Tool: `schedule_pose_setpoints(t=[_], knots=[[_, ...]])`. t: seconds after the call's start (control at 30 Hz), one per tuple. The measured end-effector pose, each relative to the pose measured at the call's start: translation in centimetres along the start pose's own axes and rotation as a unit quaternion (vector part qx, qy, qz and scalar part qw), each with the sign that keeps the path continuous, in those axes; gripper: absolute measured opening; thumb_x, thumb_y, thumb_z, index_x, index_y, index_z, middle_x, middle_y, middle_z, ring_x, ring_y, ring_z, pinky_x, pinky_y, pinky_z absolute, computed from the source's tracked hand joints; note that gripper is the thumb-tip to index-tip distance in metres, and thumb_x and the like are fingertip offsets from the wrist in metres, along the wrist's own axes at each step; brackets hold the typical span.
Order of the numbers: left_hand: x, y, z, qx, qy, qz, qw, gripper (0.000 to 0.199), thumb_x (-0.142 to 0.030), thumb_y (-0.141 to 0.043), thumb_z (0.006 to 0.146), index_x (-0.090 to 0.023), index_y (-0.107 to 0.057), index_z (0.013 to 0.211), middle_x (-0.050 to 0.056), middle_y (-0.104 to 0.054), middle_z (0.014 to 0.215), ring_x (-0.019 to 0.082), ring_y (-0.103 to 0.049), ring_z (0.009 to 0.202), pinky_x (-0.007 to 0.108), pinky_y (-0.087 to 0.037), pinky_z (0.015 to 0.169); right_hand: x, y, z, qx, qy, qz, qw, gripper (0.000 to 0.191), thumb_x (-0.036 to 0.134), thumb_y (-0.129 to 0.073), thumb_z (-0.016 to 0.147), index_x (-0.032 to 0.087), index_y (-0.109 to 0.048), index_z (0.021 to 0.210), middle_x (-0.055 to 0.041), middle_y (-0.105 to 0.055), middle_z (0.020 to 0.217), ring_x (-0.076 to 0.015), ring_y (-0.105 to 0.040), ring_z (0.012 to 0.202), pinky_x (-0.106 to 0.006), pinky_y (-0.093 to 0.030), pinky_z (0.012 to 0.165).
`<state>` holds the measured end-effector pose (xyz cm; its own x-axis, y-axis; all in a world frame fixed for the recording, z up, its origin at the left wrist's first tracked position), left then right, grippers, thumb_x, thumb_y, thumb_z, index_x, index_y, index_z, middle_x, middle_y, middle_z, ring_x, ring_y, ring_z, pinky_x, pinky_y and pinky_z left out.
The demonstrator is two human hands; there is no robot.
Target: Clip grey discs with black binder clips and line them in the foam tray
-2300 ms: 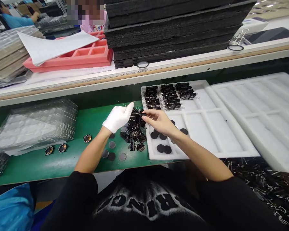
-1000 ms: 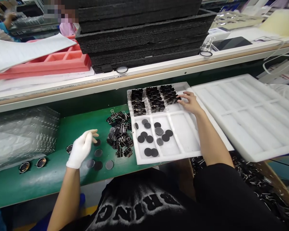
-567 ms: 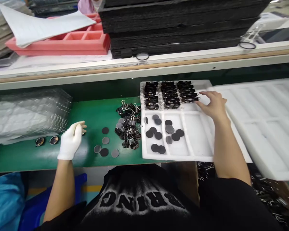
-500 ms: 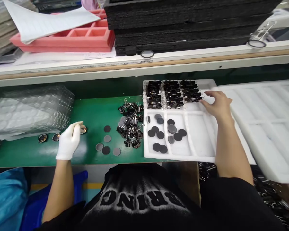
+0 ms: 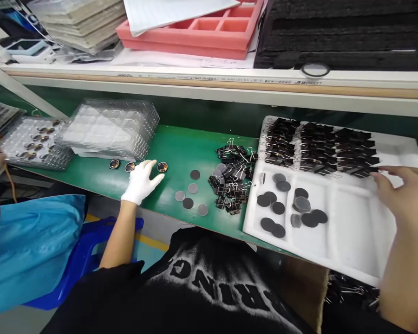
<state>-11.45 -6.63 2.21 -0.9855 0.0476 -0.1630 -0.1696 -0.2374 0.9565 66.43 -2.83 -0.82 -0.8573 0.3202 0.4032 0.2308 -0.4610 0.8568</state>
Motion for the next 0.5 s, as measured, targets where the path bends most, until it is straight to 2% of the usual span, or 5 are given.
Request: schedule_pose_setpoints(t=[0.17,0.27,0.33,0.4,0.5], knots=[[-0.9,-2.4,1.9,0.097,-0.007,0.061,0.993,0.076,-0.053,-0.065,0.099,-0.016,-0.049,0.163,0.02,-0.058,0.161,0.043,-0.059,0.138,0.055,-0.048,0.111,1.0,1.6,0.5,-0.14,-0.099,0.022,0.985,0.119,0.107,-0.018,0.067,0.025,-0.088,0.118,-0.0407,-0.072,0.109,-0.0449,-0.066,0.124,-0.066,-0.021,0.081],[-3.3,-3.1,3.4,0.109,-0.054,0.044,0.992,0.066,-0.052,-0.064,0.101,-0.02,-0.056,0.158,0.016,-0.065,0.153,0.039,-0.061,0.136,0.051,-0.048,0.109,6.3,4.1,-1.5,-0.215,-0.021,0.062,0.974,0.106,0.108,-0.036,0.069,0.024,-0.09,0.106,-0.0355,-0.075,0.093,-0.0427,-0.071,0.106,-0.064,-0.032,0.08],[-5.3,-3.8,4.7,0.11,-0.091,0.031,0.989,0.062,-0.055,-0.064,0.1,-0.023,-0.062,0.153,0.015,-0.068,0.147,0.038,-0.063,0.132,0.048,-0.05,0.107,13.6,5.3,-4.6,-0.188,0.138,0.105,0.967,0.084,0.095,-0.043,0.085,0.028,-0.088,0.106,-0.0281,-0.078,0.093,-0.0374,-0.073,0.1,-0.058,-0.043,0.081],[-7.3,-4.7,6.4,0.114,-0.125,0.022,0.985,0.06,-0.058,-0.066,0.098,-0.024,-0.067,0.147,0.014,-0.07,0.139,0.037,-0.067,0.126,0.047,-0.051,0.103,22.9,5.4,-9.3,-0.089,0.314,0.134,0.936,0.048,0.064,-0.055,0.102,0.029,-0.083,0.119,-0.0197,-0.08,0.111,-0.0321,-0.072,0.109,-0.052,-0.048,0.091],[-10.1,-6.1,9.0,0.11,-0.182,0.015,0.977,0.059,-0.061,-0.07,0.094,-0.023,-0.072,0.139,0.013,-0.073,0.133,0.036,-0.07,0.118,0.046,-0.051,0.101,36.2,2.8,-17.2,0.091,0.503,0.118,0.851,0.027,0.031,-0.053,0.109,0.028,-0.078,0.121,-0.0104,-0.079,0.116,-0.0266,-0.07,0.109,-0.046,-0.046,0.098]])
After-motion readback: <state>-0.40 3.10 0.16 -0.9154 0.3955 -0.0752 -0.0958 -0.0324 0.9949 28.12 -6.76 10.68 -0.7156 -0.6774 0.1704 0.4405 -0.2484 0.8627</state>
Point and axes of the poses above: each hand's wrist, its own z-axis towards the middle knuckle, its own y-axis out of the back of the hand, x = y × z, the point moved 9 cm from there along z, towards the middle knuckle
